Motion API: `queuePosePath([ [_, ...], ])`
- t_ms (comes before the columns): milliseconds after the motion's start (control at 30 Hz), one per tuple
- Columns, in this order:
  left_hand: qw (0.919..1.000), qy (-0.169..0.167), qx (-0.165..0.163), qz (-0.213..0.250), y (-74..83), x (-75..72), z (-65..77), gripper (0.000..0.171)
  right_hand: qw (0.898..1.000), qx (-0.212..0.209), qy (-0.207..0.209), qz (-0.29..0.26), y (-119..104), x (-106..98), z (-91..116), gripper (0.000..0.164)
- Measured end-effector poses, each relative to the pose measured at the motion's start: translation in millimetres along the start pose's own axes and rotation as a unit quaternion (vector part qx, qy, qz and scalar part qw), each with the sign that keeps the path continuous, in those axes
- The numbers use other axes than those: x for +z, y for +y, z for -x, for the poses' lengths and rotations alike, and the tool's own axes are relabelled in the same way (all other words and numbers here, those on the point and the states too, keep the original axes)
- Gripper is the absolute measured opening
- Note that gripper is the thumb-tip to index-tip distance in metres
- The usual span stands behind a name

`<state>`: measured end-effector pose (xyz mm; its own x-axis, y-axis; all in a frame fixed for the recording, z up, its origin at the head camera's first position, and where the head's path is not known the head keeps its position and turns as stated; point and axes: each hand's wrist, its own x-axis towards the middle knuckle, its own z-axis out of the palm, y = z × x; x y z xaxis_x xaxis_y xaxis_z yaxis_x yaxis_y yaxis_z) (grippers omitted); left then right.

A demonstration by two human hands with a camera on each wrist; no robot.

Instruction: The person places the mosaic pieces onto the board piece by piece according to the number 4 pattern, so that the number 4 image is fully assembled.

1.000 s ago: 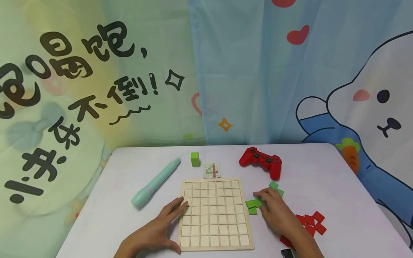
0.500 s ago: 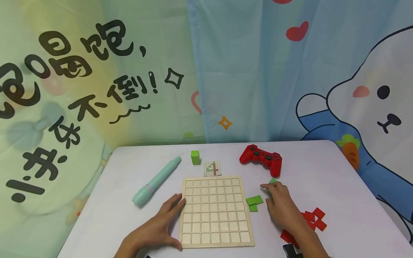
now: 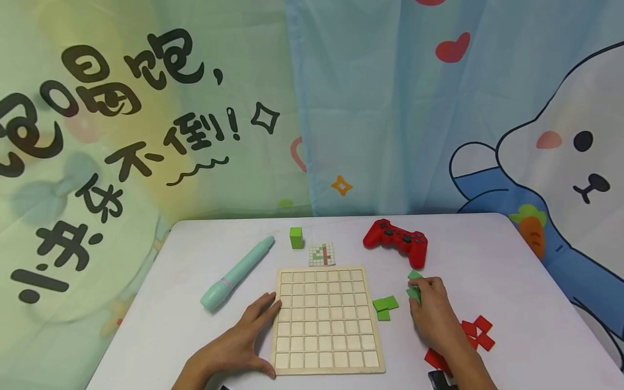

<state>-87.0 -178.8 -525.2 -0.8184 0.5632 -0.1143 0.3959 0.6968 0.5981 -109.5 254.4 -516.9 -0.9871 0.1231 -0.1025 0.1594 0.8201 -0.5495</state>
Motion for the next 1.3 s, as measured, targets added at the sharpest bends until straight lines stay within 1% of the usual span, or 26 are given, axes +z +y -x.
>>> queuePosePath([
  [167, 1.0, 0.003, 0.003, -0.005, -0.9, 0.6, 0.5, 0.142, 1.0, 0.006, 0.01, 0.018, -0.2, 1.3, 1.1, 0.047],
  [267, 1.0, 0.002, 0.004, -0.001, -0.9, 1.2, 0.7, 0.142, 0.999, 0.009, 0.006, 0.032, 0.0, -0.6, 2.6, 0.053],
  [367, 1.0, -0.004, 0.006, 0.004, -0.5, 2.6, 0.3, 0.141, 0.998, 0.024, -0.001, 0.052, 1.5, -5.5, 5.7, 0.062],
  [467, 0.9999, -0.009, 0.007, 0.002, 0.6, 3.5, -0.1, 0.141, 0.997, 0.047, -0.015, 0.065, 3.3, -10.8, 8.8, 0.066],
  [567, 0.9999, -0.008, 0.006, -0.009, 1.3, 3.3, 0.0, 0.143, 0.995, 0.063, -0.036, 0.066, 3.1, -14.2, 9.9, 0.062],
  [633, 0.9998, -0.005, 0.004, -0.017, 1.7, 2.6, 0.3, 0.144, 0.995, 0.058, -0.043, 0.067, 2.8, -15.2, 9.6, 0.059],
  [733, 0.9998, -0.002, 0.003, -0.022, 1.8, 1.3, 0.1, 0.144, 0.995, 0.049, -0.042, 0.071, 1.0, -16.6, 8.6, 0.055],
  [800, 0.9998, -0.001, 0.002, -0.02, 2.1, 0.4, -0.1, 0.145, 0.995, 0.047, -0.041, 0.073, -0.1, -17.9, 8.2, 0.055],
  [1000, 0.9999, -0.001, 0.002, -0.015, 1.1, -0.1, -0.9, 0.145, 0.993, 0.066, -0.051, 0.089, -0.3, -23.9, 9.5, 0.054],
  [1133, 0.9998, 0.001, 0.003, -0.022, -0.7, 0.2, -0.2, 0.145, 0.992, 0.06, -0.066, 0.088, 0.5, -23.9, 8.3, 0.05],
  [1300, 0.9997, 0.004, 0.004, -0.025, -2.8, 1.0, 0.1, 0.146, 0.994, 0.047, -0.066, 0.079, -0.1, -20.2, 6.0, 0.044],
])
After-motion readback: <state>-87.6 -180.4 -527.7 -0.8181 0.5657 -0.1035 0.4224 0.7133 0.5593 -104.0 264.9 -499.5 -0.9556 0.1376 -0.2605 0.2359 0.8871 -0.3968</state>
